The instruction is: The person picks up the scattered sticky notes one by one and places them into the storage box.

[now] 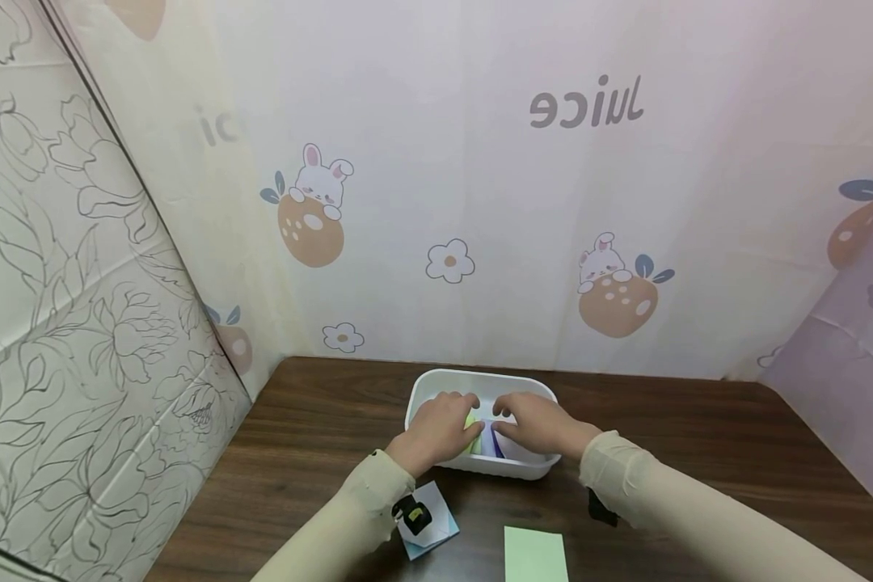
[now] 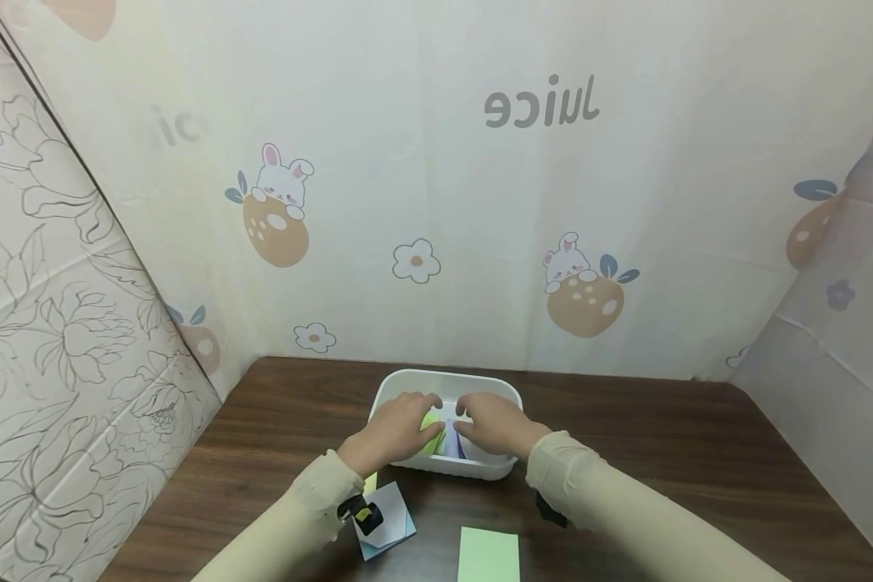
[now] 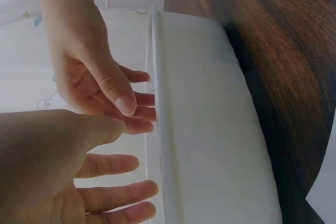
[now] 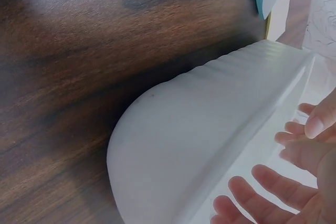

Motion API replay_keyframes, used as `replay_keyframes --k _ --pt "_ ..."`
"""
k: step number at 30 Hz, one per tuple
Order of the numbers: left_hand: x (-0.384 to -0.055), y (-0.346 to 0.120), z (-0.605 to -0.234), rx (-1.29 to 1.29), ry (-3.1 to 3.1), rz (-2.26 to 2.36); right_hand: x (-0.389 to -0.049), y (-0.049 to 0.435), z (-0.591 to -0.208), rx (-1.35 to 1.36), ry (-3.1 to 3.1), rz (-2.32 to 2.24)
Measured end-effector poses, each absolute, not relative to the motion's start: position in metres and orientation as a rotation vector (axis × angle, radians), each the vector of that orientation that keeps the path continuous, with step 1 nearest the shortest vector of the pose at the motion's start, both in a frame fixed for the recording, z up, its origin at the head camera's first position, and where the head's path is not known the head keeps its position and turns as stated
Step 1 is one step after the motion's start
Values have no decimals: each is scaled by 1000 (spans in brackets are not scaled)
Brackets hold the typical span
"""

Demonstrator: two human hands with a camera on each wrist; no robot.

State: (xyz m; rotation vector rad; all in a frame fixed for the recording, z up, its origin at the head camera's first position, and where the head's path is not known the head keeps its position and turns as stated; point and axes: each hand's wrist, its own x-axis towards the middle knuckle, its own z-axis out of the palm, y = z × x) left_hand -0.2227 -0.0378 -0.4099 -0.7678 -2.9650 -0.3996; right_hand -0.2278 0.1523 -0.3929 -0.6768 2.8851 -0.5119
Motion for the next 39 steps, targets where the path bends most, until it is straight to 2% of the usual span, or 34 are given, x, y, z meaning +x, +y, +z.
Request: replay_keyframes --k 39 --pt "-195 -44 -393 -887 -2818 -339 -184 162 -375 -903 3011 -538"
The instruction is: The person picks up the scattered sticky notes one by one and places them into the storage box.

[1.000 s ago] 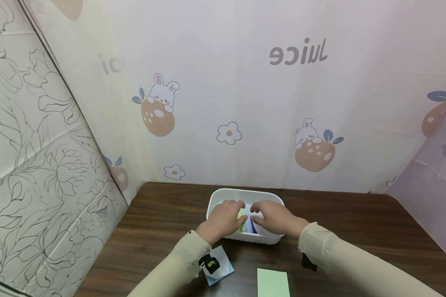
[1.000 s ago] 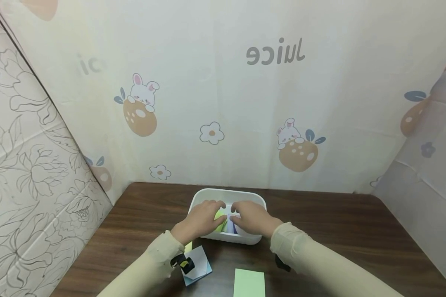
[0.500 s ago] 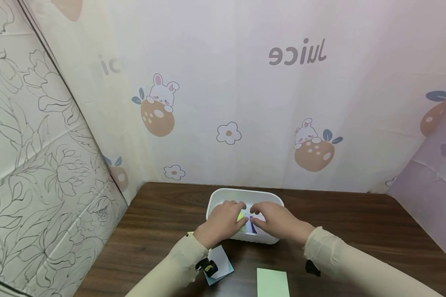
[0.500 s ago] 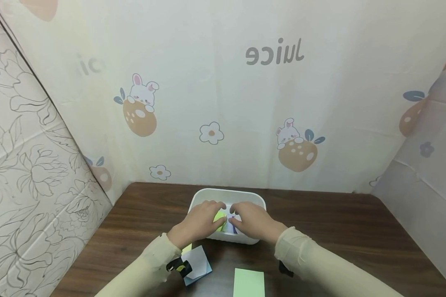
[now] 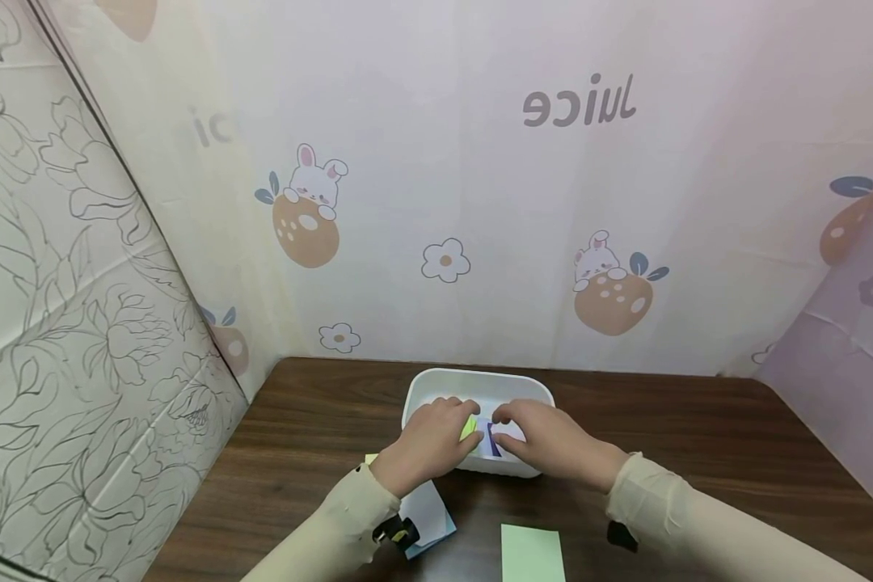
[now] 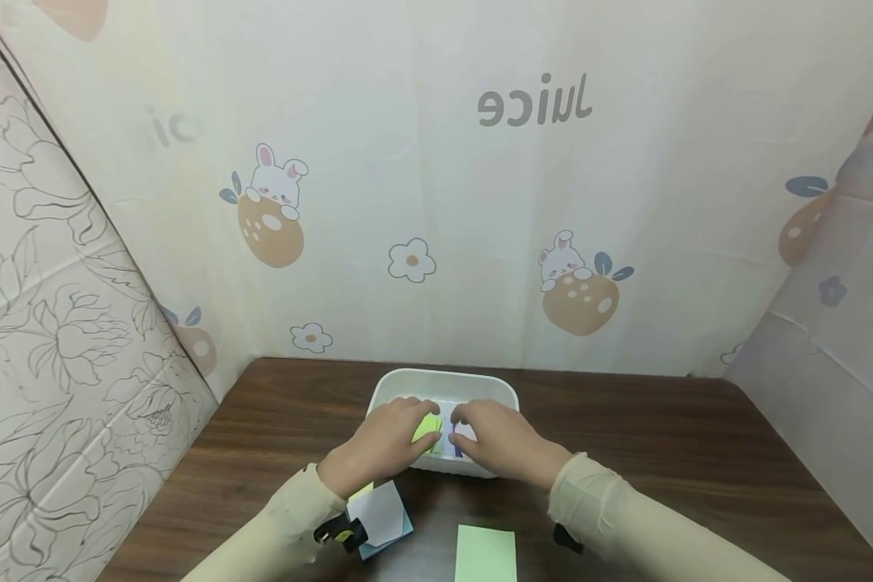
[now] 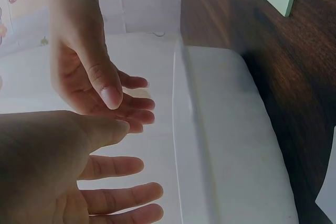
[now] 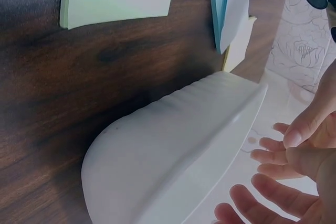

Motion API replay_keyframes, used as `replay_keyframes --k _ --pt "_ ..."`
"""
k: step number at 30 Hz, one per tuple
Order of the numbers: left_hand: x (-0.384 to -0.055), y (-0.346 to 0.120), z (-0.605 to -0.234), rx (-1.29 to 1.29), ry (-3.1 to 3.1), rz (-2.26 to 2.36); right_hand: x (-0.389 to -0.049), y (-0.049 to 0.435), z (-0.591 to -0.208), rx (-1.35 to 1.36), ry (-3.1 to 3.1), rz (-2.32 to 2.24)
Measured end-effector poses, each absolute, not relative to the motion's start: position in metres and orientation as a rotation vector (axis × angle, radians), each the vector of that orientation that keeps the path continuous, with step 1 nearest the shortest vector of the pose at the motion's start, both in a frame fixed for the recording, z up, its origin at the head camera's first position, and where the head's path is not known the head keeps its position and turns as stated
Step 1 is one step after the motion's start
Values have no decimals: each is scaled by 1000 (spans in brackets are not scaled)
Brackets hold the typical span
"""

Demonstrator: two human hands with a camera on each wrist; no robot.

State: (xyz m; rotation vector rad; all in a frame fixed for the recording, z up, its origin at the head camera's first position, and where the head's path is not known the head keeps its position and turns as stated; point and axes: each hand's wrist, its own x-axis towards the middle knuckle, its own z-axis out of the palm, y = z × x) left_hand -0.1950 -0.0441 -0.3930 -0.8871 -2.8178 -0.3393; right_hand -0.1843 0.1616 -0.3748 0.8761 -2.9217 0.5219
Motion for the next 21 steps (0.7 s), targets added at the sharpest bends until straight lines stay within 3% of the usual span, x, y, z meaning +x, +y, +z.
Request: replay_keyframes --k 21 --pt "-176 -52 -390 -937 -2768 -324 -165 159 -377 951 -2868 515"
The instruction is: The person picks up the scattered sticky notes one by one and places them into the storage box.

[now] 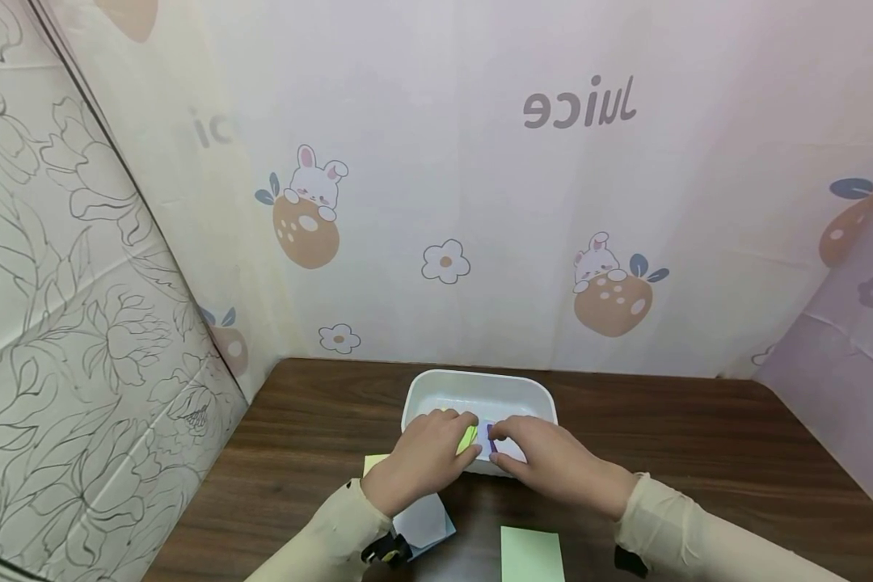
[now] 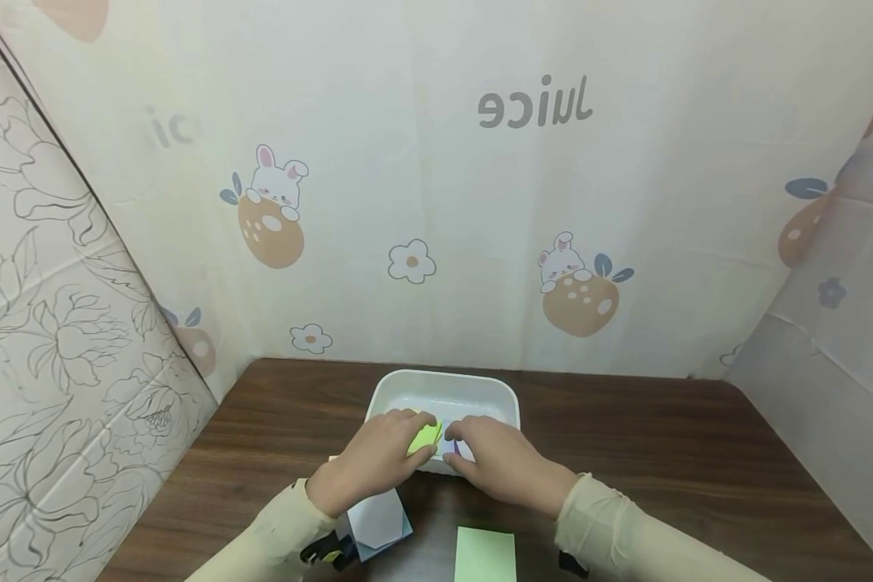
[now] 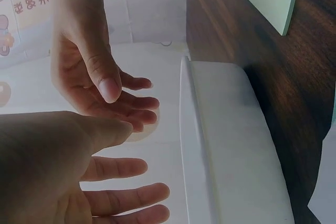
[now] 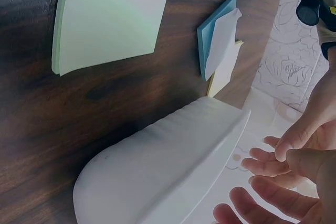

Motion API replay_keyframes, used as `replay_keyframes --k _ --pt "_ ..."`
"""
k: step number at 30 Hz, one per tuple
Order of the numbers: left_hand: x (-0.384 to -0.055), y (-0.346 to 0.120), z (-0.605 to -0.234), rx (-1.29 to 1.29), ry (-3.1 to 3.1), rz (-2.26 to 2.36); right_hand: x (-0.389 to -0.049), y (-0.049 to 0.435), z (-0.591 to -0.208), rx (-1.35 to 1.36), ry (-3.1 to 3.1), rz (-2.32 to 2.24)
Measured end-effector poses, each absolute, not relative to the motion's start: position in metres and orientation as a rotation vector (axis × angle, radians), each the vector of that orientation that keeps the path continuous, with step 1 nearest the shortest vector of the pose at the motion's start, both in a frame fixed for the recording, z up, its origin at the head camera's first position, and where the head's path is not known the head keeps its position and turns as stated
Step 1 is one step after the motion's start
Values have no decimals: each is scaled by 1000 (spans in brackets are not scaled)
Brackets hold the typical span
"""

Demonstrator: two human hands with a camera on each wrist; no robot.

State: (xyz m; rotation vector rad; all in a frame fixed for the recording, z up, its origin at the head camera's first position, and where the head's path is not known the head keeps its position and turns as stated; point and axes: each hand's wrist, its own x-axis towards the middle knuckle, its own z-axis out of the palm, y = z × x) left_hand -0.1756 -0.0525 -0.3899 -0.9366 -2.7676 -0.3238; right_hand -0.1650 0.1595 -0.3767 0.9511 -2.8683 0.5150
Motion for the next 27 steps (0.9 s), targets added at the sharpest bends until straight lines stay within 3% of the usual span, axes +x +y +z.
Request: replay_keyframes --k 27 --pt "-160 -65 -397 -957 -2749 -312 -149 151 -386 1060 -2913 589"
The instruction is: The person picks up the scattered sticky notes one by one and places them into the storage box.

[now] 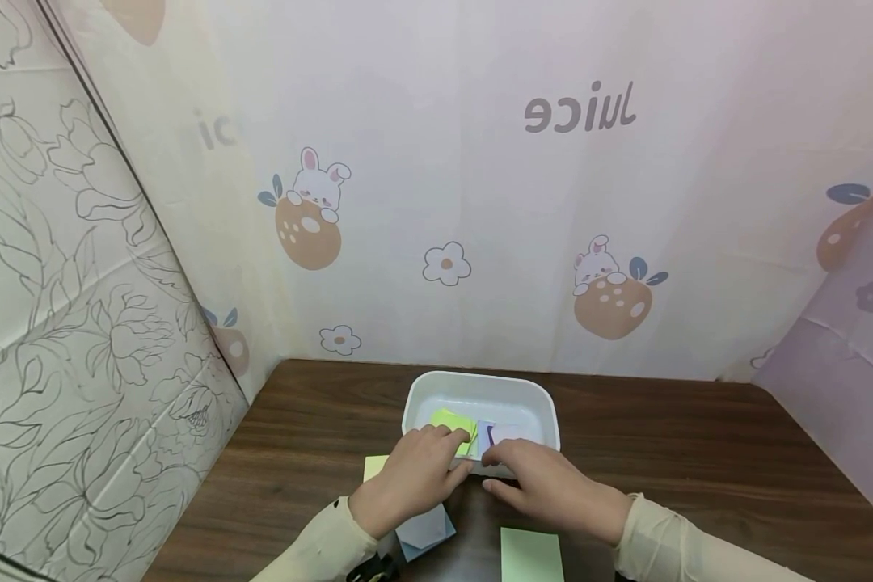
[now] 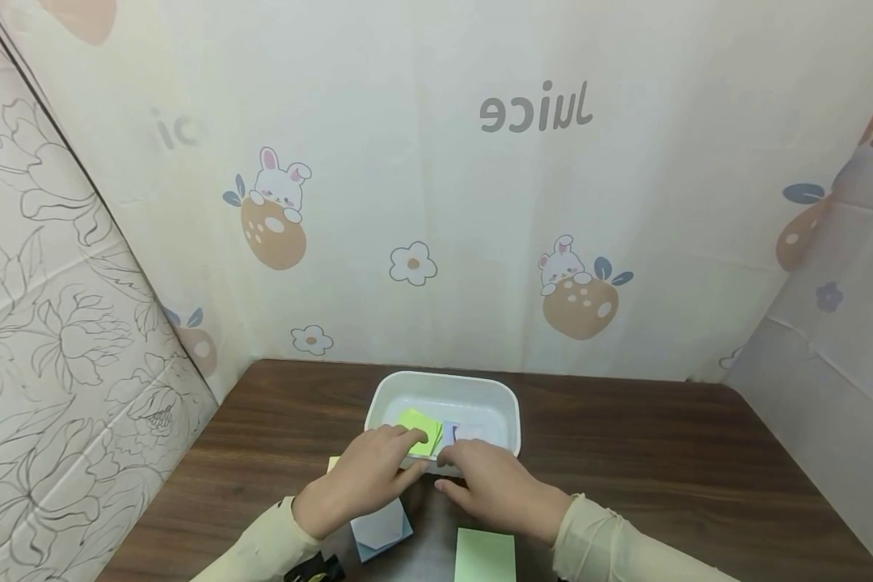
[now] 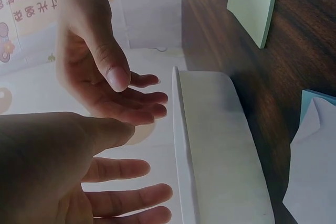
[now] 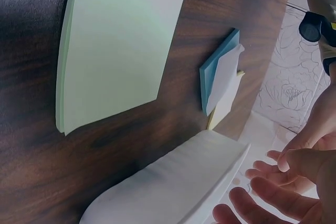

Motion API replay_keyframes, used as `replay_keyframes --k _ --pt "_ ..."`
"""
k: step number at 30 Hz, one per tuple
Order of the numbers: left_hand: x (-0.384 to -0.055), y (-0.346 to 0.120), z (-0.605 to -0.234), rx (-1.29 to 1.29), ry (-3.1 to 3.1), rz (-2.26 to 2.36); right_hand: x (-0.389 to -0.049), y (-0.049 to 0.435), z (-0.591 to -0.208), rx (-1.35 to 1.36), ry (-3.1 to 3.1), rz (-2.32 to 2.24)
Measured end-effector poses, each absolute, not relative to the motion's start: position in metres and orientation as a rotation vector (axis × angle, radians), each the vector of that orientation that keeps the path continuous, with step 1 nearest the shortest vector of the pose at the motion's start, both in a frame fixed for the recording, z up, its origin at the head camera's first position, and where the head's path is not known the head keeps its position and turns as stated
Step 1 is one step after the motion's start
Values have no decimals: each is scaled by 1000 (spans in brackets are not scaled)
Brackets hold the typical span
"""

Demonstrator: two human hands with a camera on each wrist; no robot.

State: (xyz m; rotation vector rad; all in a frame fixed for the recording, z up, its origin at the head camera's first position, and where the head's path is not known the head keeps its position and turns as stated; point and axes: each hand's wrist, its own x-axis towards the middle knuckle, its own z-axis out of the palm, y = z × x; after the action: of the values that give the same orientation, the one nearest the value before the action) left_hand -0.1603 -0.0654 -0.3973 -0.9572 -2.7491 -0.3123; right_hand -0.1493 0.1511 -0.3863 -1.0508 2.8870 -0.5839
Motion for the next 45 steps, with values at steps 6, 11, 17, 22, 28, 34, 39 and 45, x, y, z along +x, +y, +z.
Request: replay_keyframes --k 6,11,17,22,28,34,39,45 --pt "-159 -70 -398 -948 -2768 -321 -148 149 -389 -1069 2867 -597" --pt "-158 -74 -400 -930 -2781 -324 -146 146 -391 -1075 2845 -611" --pt "-154 -77 -401 -921 -2764 -317 -145 144 -395 -1081 2849 -607" --pt "-151 -80 -402 -925 -2795 -332 -145 141 -397 -1063 2838 -614" --pt "-150 -87 -408 -913 -2798 -338 -144 141 -397 -1057 2833 -587" --pt "-149 -95 -412 -873 -2811 -343 -143 138 -398 -1052 2810 -577" --pt "-150 -101 -417 -852 -2841 -361 -143 135 -400 -1077 2815 -561" --pt "-152 -107 -422 -835 -2860 -383 -141 132 -402 -1078 2787 -592"
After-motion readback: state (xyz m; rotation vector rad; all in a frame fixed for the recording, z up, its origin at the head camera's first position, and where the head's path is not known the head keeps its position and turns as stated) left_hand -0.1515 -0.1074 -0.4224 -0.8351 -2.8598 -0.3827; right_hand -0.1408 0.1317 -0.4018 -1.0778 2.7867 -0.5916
